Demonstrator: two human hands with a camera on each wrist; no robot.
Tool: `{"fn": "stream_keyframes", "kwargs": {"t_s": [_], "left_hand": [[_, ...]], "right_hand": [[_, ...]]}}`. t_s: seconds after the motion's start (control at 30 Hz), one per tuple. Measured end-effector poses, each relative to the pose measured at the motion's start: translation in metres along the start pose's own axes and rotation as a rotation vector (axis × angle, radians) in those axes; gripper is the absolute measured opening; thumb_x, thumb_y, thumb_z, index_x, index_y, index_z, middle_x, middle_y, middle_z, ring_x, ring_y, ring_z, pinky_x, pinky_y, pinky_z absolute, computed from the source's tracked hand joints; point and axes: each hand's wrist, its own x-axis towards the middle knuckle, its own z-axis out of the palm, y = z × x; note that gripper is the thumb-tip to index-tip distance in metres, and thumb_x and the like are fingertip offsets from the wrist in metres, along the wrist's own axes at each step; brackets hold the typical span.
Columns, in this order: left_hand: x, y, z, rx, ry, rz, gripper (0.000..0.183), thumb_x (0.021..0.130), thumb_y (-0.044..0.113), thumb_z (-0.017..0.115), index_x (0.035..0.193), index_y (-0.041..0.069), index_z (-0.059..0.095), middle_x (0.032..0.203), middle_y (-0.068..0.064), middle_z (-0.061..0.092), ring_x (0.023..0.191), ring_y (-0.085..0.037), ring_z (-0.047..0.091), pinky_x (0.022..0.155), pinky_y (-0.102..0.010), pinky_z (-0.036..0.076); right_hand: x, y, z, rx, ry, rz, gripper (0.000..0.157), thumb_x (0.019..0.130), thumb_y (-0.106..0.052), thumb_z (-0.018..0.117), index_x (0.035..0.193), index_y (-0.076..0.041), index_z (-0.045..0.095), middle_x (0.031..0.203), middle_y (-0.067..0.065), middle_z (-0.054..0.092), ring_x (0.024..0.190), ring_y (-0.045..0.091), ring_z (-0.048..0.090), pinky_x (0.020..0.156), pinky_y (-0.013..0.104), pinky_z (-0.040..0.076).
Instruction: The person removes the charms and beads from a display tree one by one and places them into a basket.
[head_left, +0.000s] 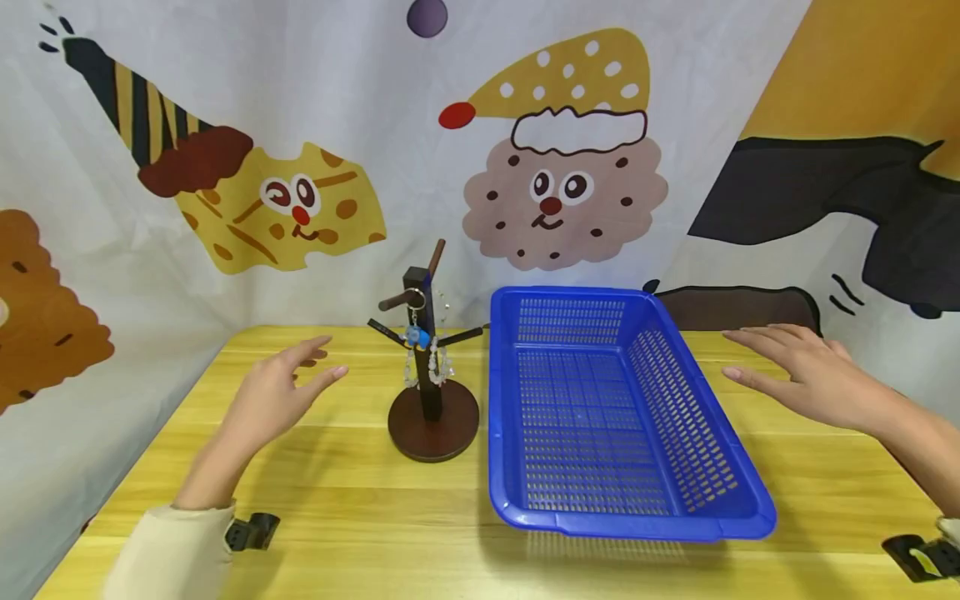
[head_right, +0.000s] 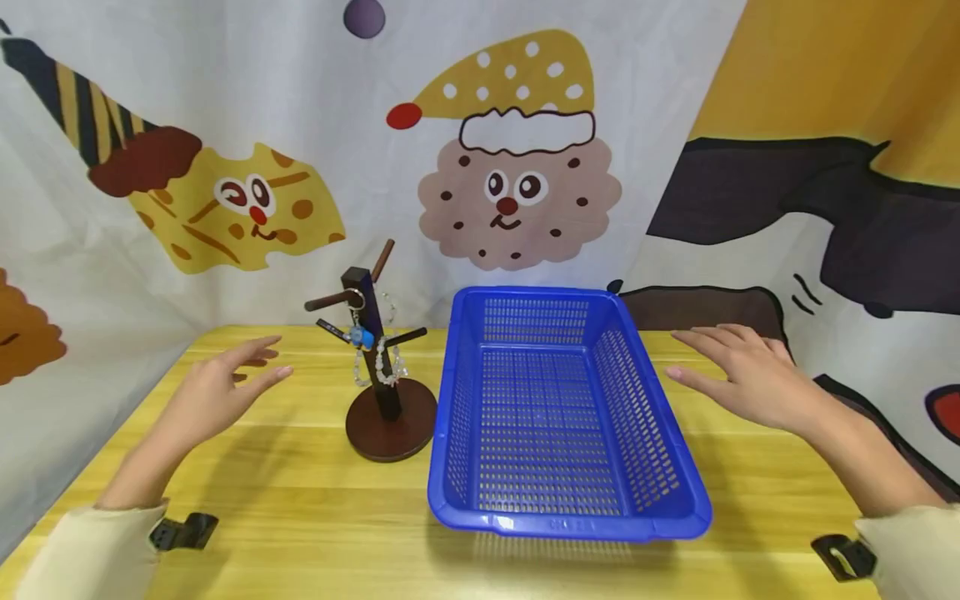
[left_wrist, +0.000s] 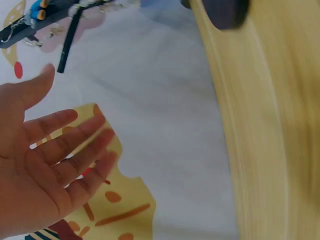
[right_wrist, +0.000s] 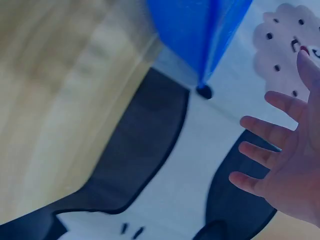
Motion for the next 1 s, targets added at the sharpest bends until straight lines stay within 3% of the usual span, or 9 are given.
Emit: {"fn": "stream_keyframes", "kwargs": {"t_s": [0.13, 0.5, 0.67, 1.0], "left_hand": [[0.009, 0.009, 0.001, -0.086, 0.059, -0.008, 0.042, 0.094, 0.029, 0.057, 0.125, 0.000, 0.056, 0.099, -0.017, 0.067, 0.088, -0.034, 0.064, 0.070, -0.046, 0.049], [0.035, 0.017, 0.012, -0.241, 0.026, -0.076, 0.041, 0.094, 0.035, 0.054, 0.125, 0.007, 0.058, 0.103, -0.014, 0.067, 0.097, -0.031, 0.060, 0.076, -0.045, 0.045], [0.044, 0.018, 0.016, -0.273, 0.044, -0.088, 0.041, 0.094, 0.036, 0.054, 0.122, 0.007, 0.060, 0.102, -0.013, 0.068, 0.094, -0.028, 0.061, 0.074, -0.042, 0.045], [0.050, 0.019, 0.022, -0.308, 0.071, -0.069, 0.030, 0.095, 0.025, 0.056, 0.116, 0.005, 0.064, 0.095, -0.013, 0.069, 0.088, -0.028, 0.062, 0.069, -0.036, 0.045]], "right_hand": [[0.013, -0.023, -0.010, 0.022, 0.001, -0.062, 0.053, 0.092, -0.037, 0.057, 0.130, 0.000, 0.050, 0.126, 0.028, 0.050, 0.119, 0.051, 0.032, 0.084, 0.067, 0.023], [0.042, -0.088, -0.010, 0.123, -0.068, -0.281, 0.044, 0.092, -0.031, 0.059, 0.124, 0.000, 0.057, 0.117, 0.016, 0.061, 0.114, 0.040, 0.047, 0.087, 0.062, 0.032], [0.053, -0.105, -0.005, 0.176, -0.100, -0.382, 0.040, 0.090, -0.025, 0.062, 0.122, 0.000, 0.059, 0.117, 0.014, 0.062, 0.110, 0.035, 0.053, 0.087, 0.054, 0.042], [0.069, -0.135, -0.002, 0.223, -0.135, -0.460, 0.037, 0.091, -0.024, 0.061, 0.120, -0.002, 0.061, 0.118, 0.012, 0.062, 0.113, 0.034, 0.053, 0.091, 0.052, 0.041]]}}
